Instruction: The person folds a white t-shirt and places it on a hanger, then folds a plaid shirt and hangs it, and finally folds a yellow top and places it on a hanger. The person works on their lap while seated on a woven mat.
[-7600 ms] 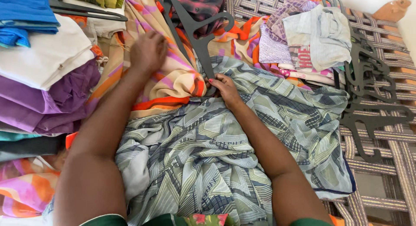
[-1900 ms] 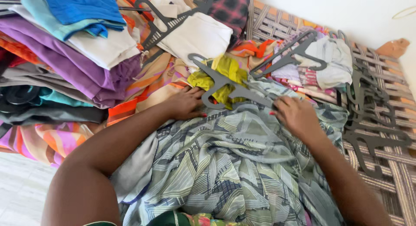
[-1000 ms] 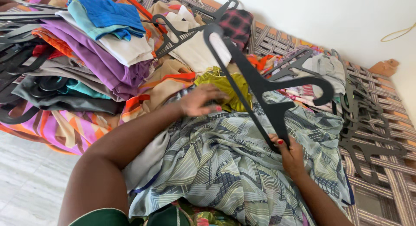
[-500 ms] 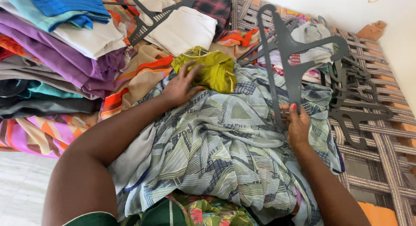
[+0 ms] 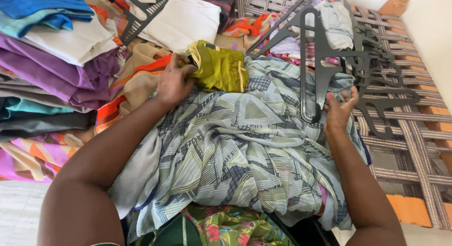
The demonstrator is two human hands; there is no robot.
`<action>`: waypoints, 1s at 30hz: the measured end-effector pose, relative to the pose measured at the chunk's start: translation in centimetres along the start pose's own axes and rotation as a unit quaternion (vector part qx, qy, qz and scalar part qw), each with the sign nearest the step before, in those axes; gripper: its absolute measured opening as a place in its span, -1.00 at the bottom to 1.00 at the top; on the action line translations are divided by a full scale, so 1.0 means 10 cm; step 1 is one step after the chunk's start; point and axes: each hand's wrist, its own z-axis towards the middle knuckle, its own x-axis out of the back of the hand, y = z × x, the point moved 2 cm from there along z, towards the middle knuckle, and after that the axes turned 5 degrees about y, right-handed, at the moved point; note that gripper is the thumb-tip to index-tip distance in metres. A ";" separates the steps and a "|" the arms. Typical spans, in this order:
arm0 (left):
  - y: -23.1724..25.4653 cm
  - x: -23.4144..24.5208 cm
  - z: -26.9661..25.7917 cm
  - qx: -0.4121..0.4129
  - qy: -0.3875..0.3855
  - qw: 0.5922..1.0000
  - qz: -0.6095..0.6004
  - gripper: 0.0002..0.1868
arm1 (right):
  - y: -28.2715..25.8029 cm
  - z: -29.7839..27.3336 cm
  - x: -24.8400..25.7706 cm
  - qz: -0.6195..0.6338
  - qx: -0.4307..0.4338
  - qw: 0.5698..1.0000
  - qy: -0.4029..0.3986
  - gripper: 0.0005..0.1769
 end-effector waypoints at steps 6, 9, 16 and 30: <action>0.32 0.20 0.09 -0.230 -0.243 0.931 -0.144 -0.52 | -0.40 -0.37 -0.08 -0.189 0.289 0.939 -0.011 -0.18; 0.34 0.14 0.00 -0.081 -0.239 0.965 -0.072 -0.55 | -0.51 -0.61 -0.28 -0.192 0.315 0.924 -0.097 -0.31; 0.20 -0.04 0.01 0.207 -0.205 0.936 -0.200 -0.58 | -0.58 -0.85 -0.52 -0.228 0.377 0.868 -0.230 -0.62; 0.99 0.27 -0.15 -0.071 -0.577 0.759 -0.293 -0.72 | -0.87 -1.38 -0.78 -0.267 0.508 0.726 -0.380 -0.13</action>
